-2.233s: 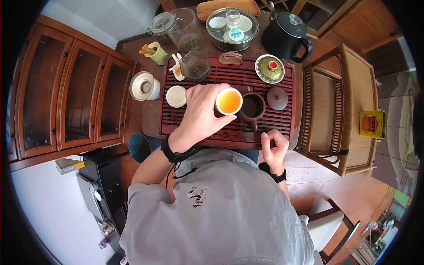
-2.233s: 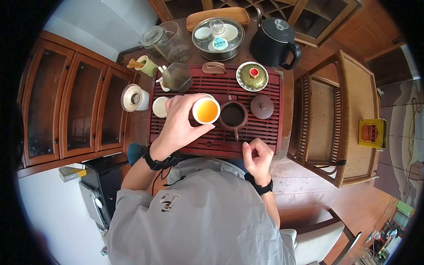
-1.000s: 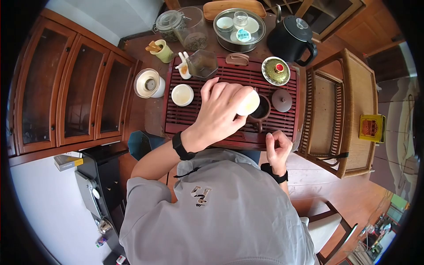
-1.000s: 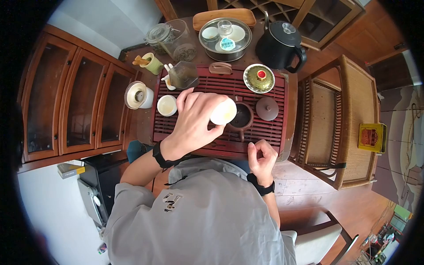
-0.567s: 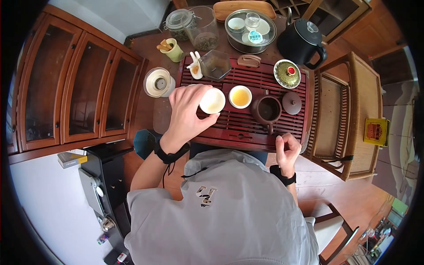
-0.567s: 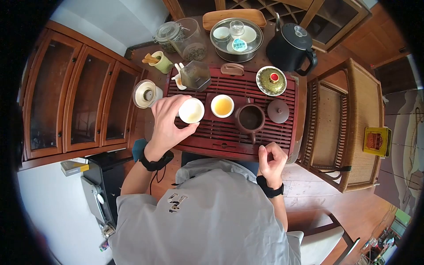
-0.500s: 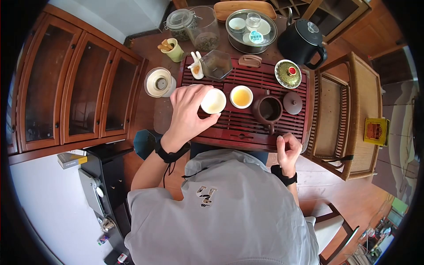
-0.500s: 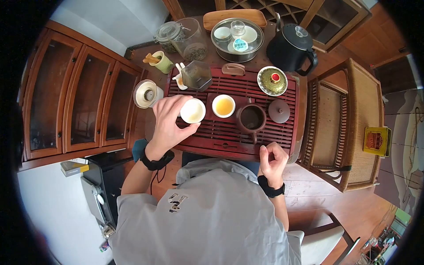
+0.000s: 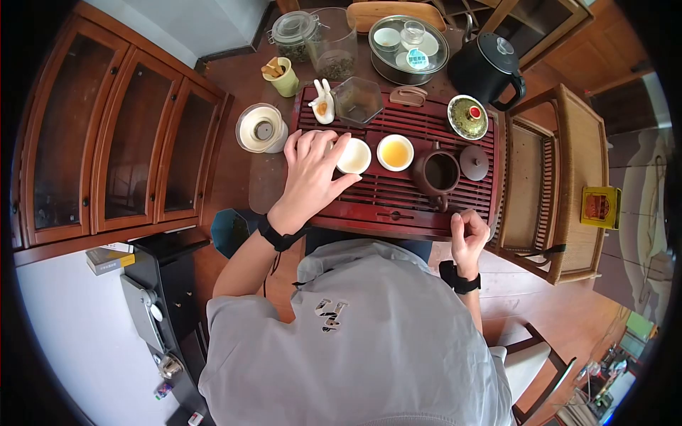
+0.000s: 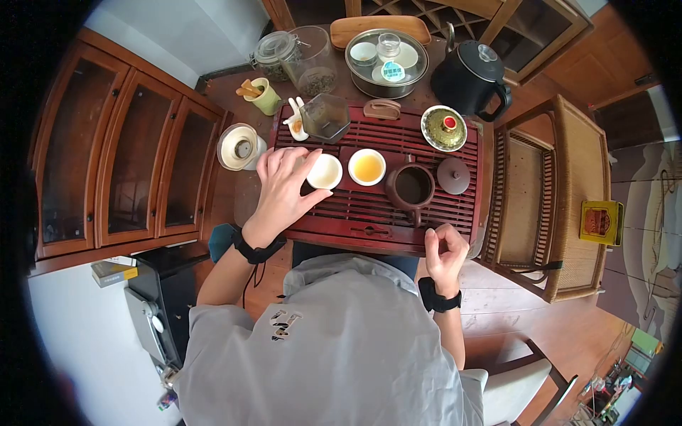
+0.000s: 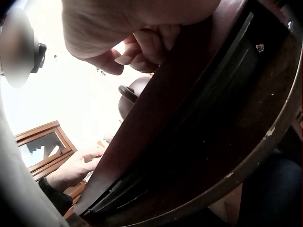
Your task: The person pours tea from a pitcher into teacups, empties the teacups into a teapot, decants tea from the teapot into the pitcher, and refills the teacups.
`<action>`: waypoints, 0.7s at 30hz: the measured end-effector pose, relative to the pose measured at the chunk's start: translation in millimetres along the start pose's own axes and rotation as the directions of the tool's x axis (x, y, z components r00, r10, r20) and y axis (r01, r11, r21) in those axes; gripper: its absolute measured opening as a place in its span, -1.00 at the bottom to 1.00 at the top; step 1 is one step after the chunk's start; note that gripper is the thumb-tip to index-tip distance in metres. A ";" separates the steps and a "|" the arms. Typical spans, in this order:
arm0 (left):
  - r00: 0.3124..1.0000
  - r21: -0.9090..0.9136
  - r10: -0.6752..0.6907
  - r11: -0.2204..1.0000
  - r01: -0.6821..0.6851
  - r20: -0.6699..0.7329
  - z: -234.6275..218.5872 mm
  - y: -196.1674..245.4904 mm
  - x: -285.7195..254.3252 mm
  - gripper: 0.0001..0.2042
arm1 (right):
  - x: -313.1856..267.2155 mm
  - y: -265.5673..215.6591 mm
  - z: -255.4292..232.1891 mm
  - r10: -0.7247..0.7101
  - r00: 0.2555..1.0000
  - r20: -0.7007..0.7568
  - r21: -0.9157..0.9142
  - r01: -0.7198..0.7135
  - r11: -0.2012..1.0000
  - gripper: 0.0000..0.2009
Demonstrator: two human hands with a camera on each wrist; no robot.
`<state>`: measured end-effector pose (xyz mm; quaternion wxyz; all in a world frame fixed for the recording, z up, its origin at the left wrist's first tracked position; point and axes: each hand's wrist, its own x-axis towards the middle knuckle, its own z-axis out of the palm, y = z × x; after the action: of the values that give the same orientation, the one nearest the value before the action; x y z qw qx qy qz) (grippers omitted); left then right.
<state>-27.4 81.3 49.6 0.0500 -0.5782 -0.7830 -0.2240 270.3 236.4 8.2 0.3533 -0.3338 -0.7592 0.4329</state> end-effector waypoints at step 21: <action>0.974 -0.036 -0.225 0.974 0.224 -0.010 -12.7 -9.3 -15.4 -0.24 | 1.3 -0.3 -1.2 -0.056 0.998 0.012 0.001 0.056 0.998 -0.74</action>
<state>-33.3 60.4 53.0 0.0201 -0.4851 -0.8390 -0.2457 270.6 237.9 9.3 0.3609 -0.3099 -0.7701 0.4251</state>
